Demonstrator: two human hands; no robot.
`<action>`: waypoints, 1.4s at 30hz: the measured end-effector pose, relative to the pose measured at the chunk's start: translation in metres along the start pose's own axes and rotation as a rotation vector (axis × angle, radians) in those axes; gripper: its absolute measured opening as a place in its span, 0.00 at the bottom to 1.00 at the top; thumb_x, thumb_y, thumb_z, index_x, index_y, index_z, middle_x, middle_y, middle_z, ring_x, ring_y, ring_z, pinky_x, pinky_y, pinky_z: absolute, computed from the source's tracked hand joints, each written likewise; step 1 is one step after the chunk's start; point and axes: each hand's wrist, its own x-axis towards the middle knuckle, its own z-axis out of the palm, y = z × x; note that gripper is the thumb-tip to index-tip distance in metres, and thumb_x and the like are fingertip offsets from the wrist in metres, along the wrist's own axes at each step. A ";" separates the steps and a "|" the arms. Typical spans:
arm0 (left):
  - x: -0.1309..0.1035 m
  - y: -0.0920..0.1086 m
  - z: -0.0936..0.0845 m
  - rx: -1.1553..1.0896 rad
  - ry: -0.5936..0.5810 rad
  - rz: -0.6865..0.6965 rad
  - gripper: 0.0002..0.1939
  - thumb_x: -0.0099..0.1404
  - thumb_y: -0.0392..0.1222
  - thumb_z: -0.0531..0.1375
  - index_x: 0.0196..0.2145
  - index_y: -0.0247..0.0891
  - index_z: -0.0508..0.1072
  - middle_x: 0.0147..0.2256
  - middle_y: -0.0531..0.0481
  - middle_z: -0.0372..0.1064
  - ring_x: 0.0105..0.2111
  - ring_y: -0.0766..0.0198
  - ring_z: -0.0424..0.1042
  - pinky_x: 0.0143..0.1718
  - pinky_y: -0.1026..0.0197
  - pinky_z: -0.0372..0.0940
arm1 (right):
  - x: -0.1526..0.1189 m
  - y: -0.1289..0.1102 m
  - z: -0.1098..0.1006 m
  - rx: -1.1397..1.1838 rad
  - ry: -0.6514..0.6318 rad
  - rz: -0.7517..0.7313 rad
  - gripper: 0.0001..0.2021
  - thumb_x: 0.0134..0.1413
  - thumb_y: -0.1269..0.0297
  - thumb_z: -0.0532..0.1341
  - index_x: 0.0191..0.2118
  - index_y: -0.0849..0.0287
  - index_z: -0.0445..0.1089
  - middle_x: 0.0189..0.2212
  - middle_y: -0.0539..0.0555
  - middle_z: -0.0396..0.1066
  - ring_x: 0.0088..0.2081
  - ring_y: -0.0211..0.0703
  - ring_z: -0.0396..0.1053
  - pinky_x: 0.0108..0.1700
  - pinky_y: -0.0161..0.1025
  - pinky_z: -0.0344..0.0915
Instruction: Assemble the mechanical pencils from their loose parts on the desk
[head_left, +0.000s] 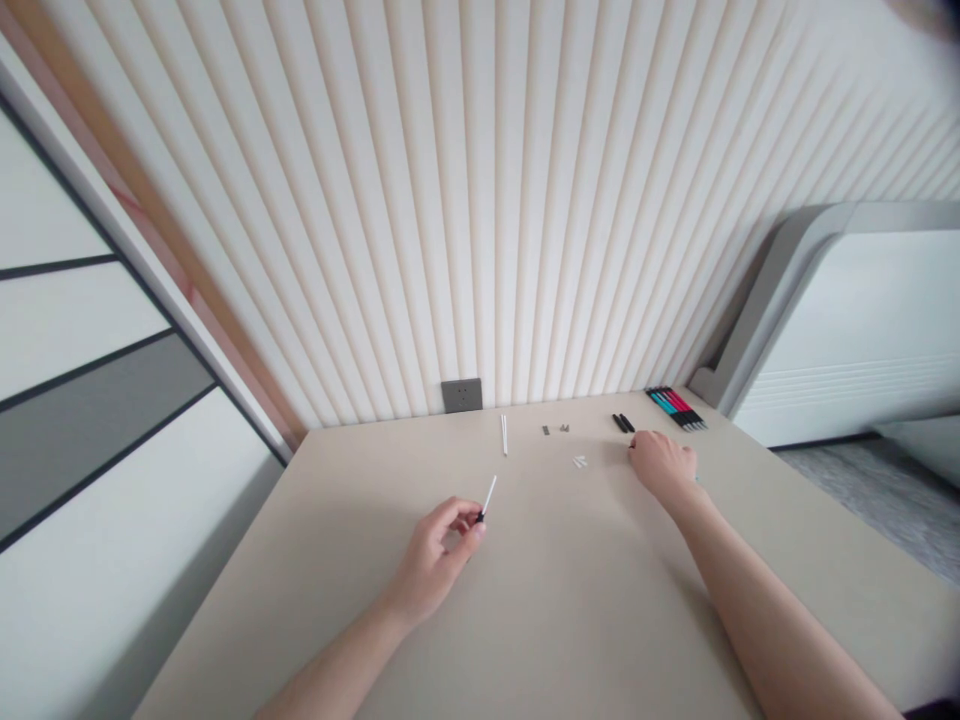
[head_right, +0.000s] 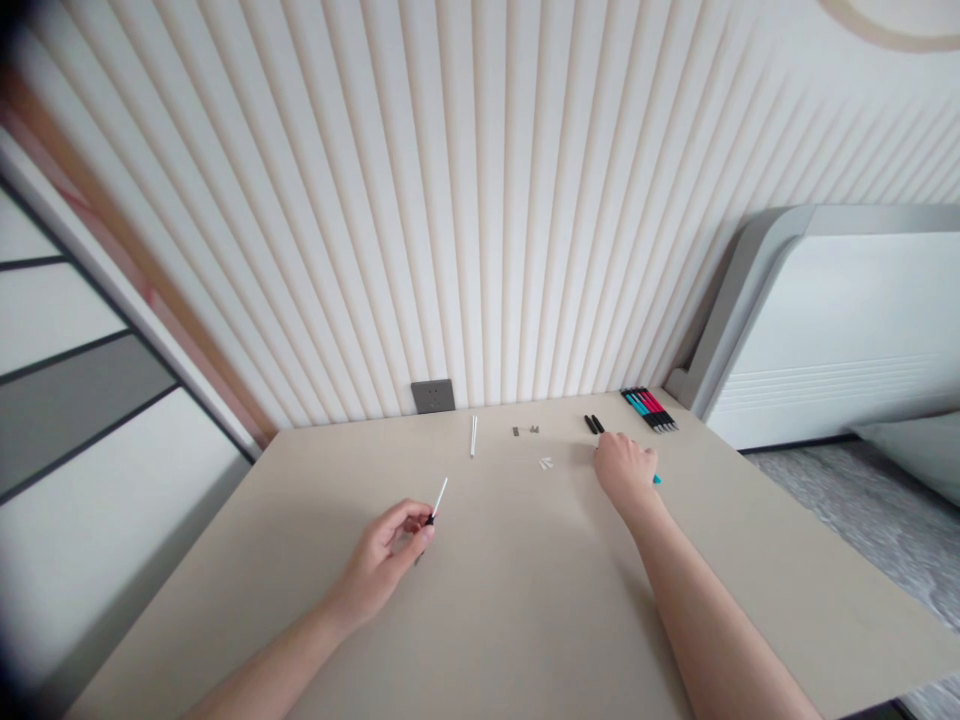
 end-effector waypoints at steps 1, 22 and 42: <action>0.000 0.001 0.000 0.003 -0.004 0.000 0.09 0.66 0.45 0.58 0.39 0.38 0.73 0.35 0.49 0.73 0.36 0.62 0.71 0.42 0.62 0.65 | -0.001 0.000 0.000 -0.002 0.000 -0.005 0.12 0.59 0.68 0.52 0.41 0.61 0.72 0.44 0.65 0.72 0.46 0.55 0.71 0.44 0.47 0.58; -0.001 0.007 -0.002 0.030 -0.042 -0.021 0.09 0.66 0.45 0.58 0.39 0.38 0.73 0.34 0.50 0.73 0.35 0.63 0.70 0.40 0.62 0.64 | -0.043 -0.077 -0.002 1.553 -0.023 -0.333 0.21 0.53 0.50 0.61 0.45 0.62 0.70 0.37 0.58 0.76 0.37 0.44 0.73 0.37 0.39 0.68; -0.005 0.003 0.003 -0.198 -0.011 -0.095 0.26 0.68 0.46 0.55 0.61 0.45 0.54 0.36 0.52 0.65 0.33 0.66 0.67 0.36 0.63 0.65 | -0.050 -0.060 -0.007 0.082 0.123 -0.373 0.13 0.64 0.61 0.51 0.39 0.55 0.72 0.37 0.55 0.72 0.36 0.45 0.72 0.30 0.36 0.54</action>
